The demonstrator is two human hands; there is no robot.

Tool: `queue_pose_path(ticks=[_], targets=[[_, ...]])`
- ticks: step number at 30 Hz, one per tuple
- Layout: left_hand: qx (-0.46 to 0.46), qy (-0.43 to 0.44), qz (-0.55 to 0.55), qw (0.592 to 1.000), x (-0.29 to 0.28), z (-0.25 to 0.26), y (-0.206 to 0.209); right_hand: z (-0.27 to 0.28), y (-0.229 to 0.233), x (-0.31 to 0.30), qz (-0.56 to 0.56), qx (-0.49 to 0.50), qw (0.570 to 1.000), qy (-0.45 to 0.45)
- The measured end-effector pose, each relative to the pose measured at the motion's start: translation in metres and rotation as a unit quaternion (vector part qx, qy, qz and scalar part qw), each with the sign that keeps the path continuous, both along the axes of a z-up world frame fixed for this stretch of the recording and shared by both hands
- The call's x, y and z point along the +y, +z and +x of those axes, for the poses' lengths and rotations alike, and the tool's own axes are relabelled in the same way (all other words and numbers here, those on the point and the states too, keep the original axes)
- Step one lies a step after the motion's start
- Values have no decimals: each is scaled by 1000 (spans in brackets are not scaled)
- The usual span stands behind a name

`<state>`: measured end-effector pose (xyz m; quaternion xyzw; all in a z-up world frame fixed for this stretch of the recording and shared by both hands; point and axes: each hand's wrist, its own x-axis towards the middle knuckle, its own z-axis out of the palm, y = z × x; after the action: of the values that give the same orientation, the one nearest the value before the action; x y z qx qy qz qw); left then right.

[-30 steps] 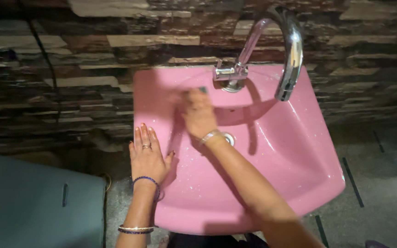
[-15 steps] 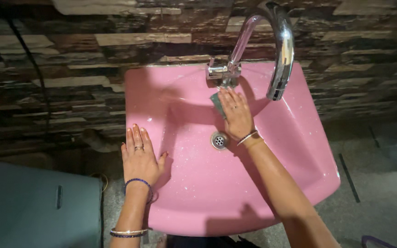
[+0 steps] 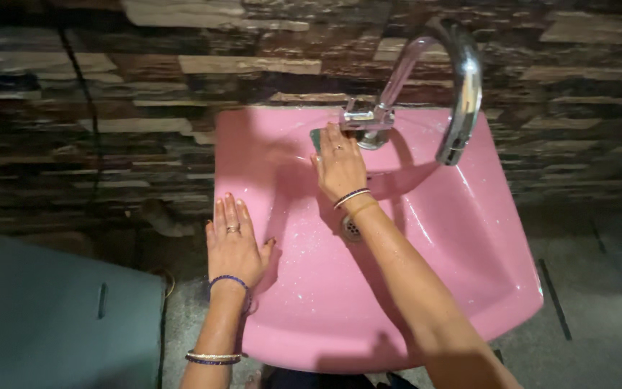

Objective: The person cleans a pink bathroom sink by applying soap, scrubbing the basin and faucet with a sponge, and rinsing the surfaces with water.

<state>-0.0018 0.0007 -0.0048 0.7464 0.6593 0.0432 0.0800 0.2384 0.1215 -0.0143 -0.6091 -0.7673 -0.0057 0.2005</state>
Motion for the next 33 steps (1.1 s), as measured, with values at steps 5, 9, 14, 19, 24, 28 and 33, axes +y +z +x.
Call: queue_pose_path(ticks=[5,9,14,19,24,28,33], targets=[[-10,3,-10,1000,0,1,5,-18,-13,-3,113,-35,989,92],[-11,4,-28,1000,-1,2,9,-9,-8,12,59,-1,998,13],[-30,10,-34,999,0,2,15,-36,-15,4,109,-23,987,119],[-39,8,-36,999,-2,3,19,-20,-1,26,90,71,979,172],[-48,6,-38,998,-1,3,16,-63,24,15,-24,102,994,23],[-56,8,-44,997,0,2,13,-100,19,-12,165,-43,953,250],[-49,4,-36,998,-2,3,14,-84,3,27,82,-88,975,184]])
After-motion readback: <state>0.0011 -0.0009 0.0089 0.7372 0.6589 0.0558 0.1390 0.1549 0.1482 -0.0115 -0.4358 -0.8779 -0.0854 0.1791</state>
